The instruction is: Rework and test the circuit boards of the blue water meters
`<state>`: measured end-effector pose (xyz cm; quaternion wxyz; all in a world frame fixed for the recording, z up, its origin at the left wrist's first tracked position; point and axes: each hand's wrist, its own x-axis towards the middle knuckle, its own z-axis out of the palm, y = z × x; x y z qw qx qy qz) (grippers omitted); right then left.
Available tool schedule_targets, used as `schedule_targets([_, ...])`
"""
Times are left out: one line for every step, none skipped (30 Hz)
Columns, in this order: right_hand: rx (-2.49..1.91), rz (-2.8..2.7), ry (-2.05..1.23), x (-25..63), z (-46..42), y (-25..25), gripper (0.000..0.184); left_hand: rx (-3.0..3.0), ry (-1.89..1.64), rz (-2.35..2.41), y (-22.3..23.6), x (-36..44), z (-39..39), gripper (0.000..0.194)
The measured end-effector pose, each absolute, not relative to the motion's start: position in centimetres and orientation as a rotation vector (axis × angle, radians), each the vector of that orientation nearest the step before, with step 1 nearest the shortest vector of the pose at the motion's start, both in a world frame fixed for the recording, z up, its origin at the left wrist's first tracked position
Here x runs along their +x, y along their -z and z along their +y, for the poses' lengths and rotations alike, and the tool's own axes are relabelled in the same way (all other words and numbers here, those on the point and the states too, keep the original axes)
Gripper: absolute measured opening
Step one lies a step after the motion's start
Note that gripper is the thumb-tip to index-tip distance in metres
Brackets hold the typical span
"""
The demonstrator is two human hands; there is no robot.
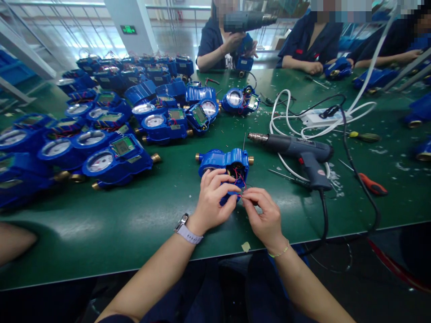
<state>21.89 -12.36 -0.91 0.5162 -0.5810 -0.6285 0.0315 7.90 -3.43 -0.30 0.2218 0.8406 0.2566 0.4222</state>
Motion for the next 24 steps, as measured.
schedule_targets([-1.392, -1.511, -0.079, 21.87, -12.36, 0.88, 0.008, 2.351, -1.146, 0.695, 0.33, 7.95, -3.54, 0.011])
schedule_targets([-1.389, -1.512, -0.083, 21.86, -12.36, 0.86, 0.008, 2.368, -1.124, 0.686, 0.36, 7.99, -3.61, 0.011])
schedule_targets([-1.387, -1.512, -0.086, 21.85, -12.37, 0.85, 0.008, 2.377, -1.105, 0.681, 0.40, 8.01, -3.65, 0.009])
schedule_targets([-1.385, -1.513, -0.089, 21.85, -12.38, 0.85, 0.008, 2.381, -1.093, 0.678, 0.43, 8.01, -3.66, 0.007])
schedule_targets([-1.385, -1.514, -0.094, 21.86, -12.40, 0.85, 0.008, 2.385, -1.084, 0.676, 0.46, 7.99, -3.64, 0.006])
schedule_targets([-1.383, -1.516, -0.097, 21.87, -12.41, 0.84, 0.009, 2.387, -1.080, 0.671, 0.48, 7.96, -3.61, 0.005])
schedule_targets([-1.381, -1.519, -0.099, 21.90, -12.41, 0.84, 0.009, 2.389, -1.076, 0.663, 0.50, 7.93, -3.57, 0.005])
schedule_targets([-1.378, -1.524, -0.101, 21.93, -12.40, 0.83, 0.009, 2.390, -1.074, 0.652, 0.51, 7.91, -3.54, 0.004])
schedule_targets([-1.375, -1.531, -0.101, 21.97, -12.38, 0.81, 0.009, 2.390, -1.073, 0.645, 0.53, 7.89, -3.51, 0.004])
schedule_targets([-1.372, -1.539, -0.100, 22.02, -12.35, 0.79, 0.009, 2.390, -1.074, 0.642, 0.55, 7.88, -3.48, 0.004])
schedule_targets([-1.369, -1.549, -0.099, 22.08, -12.32, 0.77, 0.009, 2.393, -1.074, 0.646, 0.57, 7.89, -3.47, 0.003])
schedule_targets([-1.367, -1.560, -0.099, 22.14, -12.29, 0.75, 0.009, 2.398, -1.074, 0.653, 0.60, 7.90, -3.47, 0.003])
schedule_targets([-1.367, -1.569, -0.099, 22.21, -12.27, 0.73, 0.010, 2.408, -1.072, 0.661, 0.63, 7.92, -3.47, 0.004])
schedule_targets([-1.367, -1.577, -0.100, 22.26, -12.27, 0.72, 0.010, 2.423, -1.066, 0.665, 0.66, 7.95, -3.47, 0.004])
schedule_targets([-1.368, -1.583, -0.102, 22.31, -12.28, 0.71, 0.010, 2.442, -1.057, 0.665, 0.70, 7.97, -3.48, 0.005])
schedule_targets([-1.370, -1.588, -0.104, 22.35, -12.32, 0.72, 0.010, 2.463, -1.046, 0.660, 0.72, 7.99, -3.48, 0.006])
schedule_targets([-1.372, -1.591, -0.108, 22.38, -12.37, 0.73, 0.010, 2.484, -1.032, 0.656, 0.74, 8.00, -3.48, 0.006])
schedule_targets([-1.373, -1.594, -0.113, 22.40, -12.43, 0.74, 0.010, 2.501, -1.018, 0.655, 0.76, 8.01, -3.48, 0.006])
schedule_targets([-1.374, -1.594, -0.118, 22.41, -12.50, 0.77, 0.010, 2.515, -1.004, 0.655, 0.78, 8.01, -3.49, 0.006])
schedule_targets([-1.374, -1.592, -0.125, 22.42, -12.56, 0.80, 0.010, 2.526, -0.990, 0.655, 0.80, 8.02, -3.50, 0.006])
schedule_targets([-1.375, -1.586, -0.134, 22.41, -12.61, 0.83, 0.009, 2.536, -0.977, 0.655, 0.83, 8.03, -3.51, 0.006])
schedule_targets([-1.377, -1.579, -0.146, 22.40, -12.63, 0.86, 0.009, 2.545, -0.969, 0.652, 0.87, 8.05, -3.53, 0.006])
schedule_targets([-1.378, -1.568, -0.161, 22.38, -12.63, 0.88, 0.009, 2.555, -0.966, 0.648, 0.92, 8.08, -3.56, 0.006])
schedule_targets([-1.380, -1.557, -0.179, 22.35, -12.61, 0.89, 0.009, 2.564, -0.967, 0.642, 0.97, 8.11, -3.59, 0.007])
